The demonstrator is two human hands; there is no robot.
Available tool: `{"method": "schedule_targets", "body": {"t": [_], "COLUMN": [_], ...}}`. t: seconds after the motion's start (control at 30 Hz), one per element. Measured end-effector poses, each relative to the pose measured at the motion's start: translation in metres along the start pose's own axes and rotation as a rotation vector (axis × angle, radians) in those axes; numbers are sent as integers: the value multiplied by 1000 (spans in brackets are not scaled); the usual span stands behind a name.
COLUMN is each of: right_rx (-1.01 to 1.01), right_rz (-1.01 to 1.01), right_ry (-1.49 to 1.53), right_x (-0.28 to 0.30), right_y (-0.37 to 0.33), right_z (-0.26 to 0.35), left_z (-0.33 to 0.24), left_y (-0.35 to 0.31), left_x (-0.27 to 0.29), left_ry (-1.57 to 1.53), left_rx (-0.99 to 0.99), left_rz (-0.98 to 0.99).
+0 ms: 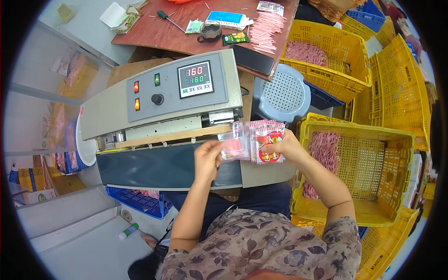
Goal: The person repeatedly picks up bundles of pink noodles from a yellow crate, places them into a packaging machine, and removes the sealed packages. The person stacks the finished packages on the machine's output tray. The task is performed in a repetitive loop throughout the video.
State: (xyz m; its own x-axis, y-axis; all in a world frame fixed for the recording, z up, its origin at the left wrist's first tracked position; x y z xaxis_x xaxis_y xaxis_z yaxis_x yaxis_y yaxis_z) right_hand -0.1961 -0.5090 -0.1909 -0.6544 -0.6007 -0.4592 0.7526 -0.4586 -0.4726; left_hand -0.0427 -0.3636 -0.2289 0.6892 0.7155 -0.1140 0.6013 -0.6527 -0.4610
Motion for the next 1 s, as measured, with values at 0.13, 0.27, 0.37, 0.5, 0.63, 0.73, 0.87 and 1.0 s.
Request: {"method": "schedule_targets", "body": {"t": [0.13, 0.27, 0.37, 0.5, 0.63, 0.73, 0.87, 1.0], "right_rx": [-58, -91, -63, 104, 33, 124, 332, 305], "right_rz": [18, 43, 65, 77, 118, 166, 142, 69], "right_ry": [57, 86, 63, -182, -21, -124, -432, -298], "right_x": [2, -10, -14, -3, -12, -13, -9, -3], "right_y": [0, -5, 1, 5, 4, 2, -10, -11], "right_z": [-2, -2, -1, 2, -3, 1, 6, 8], "left_z": [-23, -31, -5, -6, -12, -6, -15, -18], "left_y": [-23, -37, -13, -3, -10, -16, -22, -25], "left_x": [49, -7, -45, -42, -48, -49, -44, -46], "left_ry": [135, 346, 99, 107, 60, 86, 91, 188], "left_rx": [-330, -384, -48, -118, -159, -183, -414, -482], "left_rz": [-420, -216, 93, 125, 99, 206, 90, 120]}}
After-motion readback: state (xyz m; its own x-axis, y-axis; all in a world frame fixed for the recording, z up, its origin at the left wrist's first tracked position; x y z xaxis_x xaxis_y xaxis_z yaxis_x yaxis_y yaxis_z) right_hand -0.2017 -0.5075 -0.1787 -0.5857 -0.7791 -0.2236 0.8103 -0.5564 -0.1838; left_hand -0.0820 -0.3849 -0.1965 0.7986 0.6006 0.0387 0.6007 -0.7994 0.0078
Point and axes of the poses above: each hand's wrist, its own y-axis towards the middle knuckle, its own x-axis out of the back of the hand, z = x × y, the point moved 9 cm from there along y, towards the middle knuckle, and after that the axes turned 12 degrees about y, right-handed, at the moved point
